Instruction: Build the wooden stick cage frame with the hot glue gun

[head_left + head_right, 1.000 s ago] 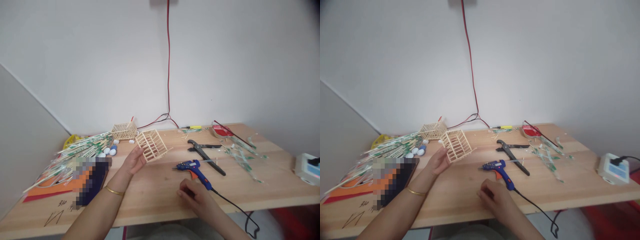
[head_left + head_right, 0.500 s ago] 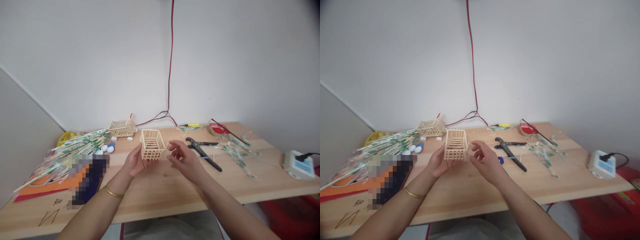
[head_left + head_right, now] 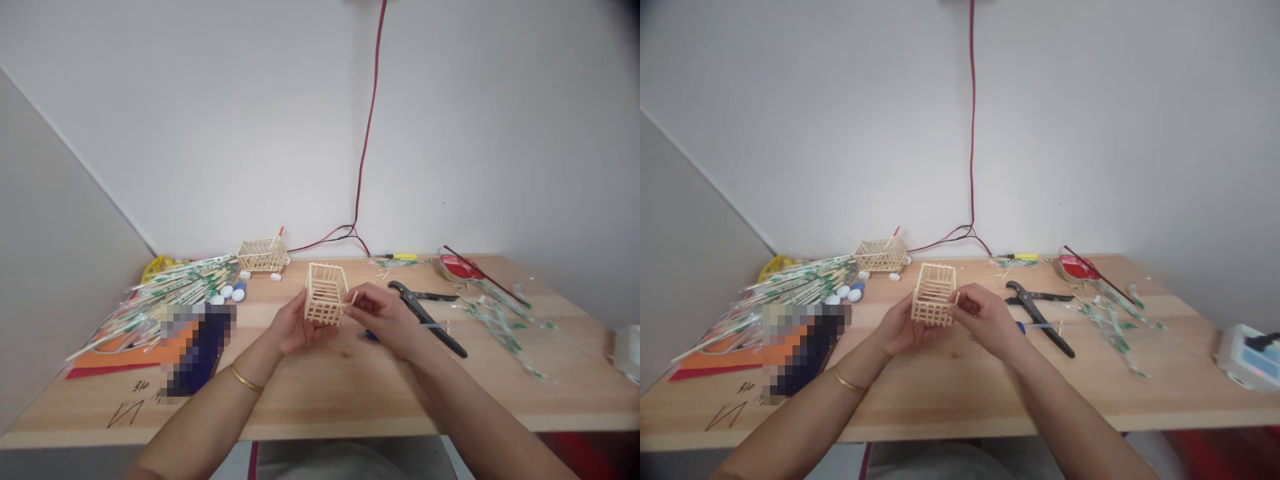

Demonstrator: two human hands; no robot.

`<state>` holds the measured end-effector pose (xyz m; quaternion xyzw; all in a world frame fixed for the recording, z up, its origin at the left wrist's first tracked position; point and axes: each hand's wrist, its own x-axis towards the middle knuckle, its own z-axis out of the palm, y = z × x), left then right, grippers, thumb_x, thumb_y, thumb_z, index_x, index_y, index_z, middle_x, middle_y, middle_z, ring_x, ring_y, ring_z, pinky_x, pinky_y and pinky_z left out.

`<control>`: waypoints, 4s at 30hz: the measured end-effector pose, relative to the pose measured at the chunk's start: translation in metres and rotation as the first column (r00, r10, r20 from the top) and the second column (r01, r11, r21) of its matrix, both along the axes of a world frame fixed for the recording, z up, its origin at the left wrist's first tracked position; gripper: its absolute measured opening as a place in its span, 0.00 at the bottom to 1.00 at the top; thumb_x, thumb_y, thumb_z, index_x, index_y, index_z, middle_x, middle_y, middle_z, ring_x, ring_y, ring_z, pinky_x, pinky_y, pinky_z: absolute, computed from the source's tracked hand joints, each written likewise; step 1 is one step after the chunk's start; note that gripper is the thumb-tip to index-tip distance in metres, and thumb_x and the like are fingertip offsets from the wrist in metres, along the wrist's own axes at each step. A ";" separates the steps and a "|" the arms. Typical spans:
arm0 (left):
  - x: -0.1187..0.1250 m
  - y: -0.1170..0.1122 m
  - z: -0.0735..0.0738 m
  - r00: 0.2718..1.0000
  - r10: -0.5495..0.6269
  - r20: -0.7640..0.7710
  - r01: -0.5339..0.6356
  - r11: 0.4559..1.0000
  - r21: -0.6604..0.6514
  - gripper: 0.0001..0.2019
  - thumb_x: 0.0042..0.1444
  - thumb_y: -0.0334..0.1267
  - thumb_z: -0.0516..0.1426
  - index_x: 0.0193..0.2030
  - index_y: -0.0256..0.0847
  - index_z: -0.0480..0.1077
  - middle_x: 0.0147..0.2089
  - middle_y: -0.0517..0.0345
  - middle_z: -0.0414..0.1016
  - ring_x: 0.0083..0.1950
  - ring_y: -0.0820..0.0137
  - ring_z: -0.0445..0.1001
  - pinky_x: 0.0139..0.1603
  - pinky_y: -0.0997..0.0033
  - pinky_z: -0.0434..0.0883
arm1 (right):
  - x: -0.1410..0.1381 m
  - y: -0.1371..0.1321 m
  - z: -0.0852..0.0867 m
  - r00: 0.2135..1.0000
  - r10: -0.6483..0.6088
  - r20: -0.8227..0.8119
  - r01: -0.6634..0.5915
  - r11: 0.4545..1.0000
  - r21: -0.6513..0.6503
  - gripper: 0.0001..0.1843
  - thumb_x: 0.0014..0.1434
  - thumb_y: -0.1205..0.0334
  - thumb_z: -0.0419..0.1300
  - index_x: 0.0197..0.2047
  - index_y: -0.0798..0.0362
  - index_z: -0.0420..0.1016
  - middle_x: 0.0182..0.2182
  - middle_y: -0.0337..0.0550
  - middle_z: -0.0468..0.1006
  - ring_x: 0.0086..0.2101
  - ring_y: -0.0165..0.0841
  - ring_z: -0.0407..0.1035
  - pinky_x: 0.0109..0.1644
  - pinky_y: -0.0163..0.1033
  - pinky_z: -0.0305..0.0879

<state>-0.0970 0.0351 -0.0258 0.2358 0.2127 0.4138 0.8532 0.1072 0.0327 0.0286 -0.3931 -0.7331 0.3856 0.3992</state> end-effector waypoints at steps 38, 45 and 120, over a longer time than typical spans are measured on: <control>-0.020 -0.003 0.022 0.269 0.716 -0.644 -0.076 0.682 0.727 0.09 0.45 0.40 0.62 0.33 0.40 0.76 0.30 0.57 0.74 0.32 0.69 0.64 0.37 0.71 0.61 | 0.014 0.034 -0.041 0.992 -0.034 0.120 0.020 0.993 0.114 0.06 0.56 0.60 0.59 0.35 0.52 0.72 0.29 0.39 0.70 0.29 0.30 0.63 0.34 0.36 0.62; -0.008 -0.006 0.017 0.311 0.777 -0.548 0.008 0.574 0.819 0.13 0.48 0.37 0.61 0.42 0.45 0.75 0.32 0.57 0.72 0.36 0.66 0.64 0.43 0.67 0.60 | 0.013 0.035 -0.042 0.990 -0.022 0.141 0.006 0.993 0.115 0.05 0.55 0.61 0.59 0.35 0.52 0.72 0.28 0.39 0.69 0.30 0.30 0.64 0.34 0.36 0.62; -0.012 -0.014 0.016 0.381 0.857 -0.348 -0.376 0.488 0.788 0.03 0.53 0.32 0.56 0.36 0.41 0.68 0.34 0.60 0.69 0.29 0.77 0.65 0.33 0.76 0.64 | 0.019 0.025 -0.040 0.985 -0.154 0.072 0.121 0.932 0.341 0.08 0.61 0.62 0.54 0.39 0.50 0.75 0.33 0.43 0.77 0.33 0.32 0.69 0.37 0.37 0.65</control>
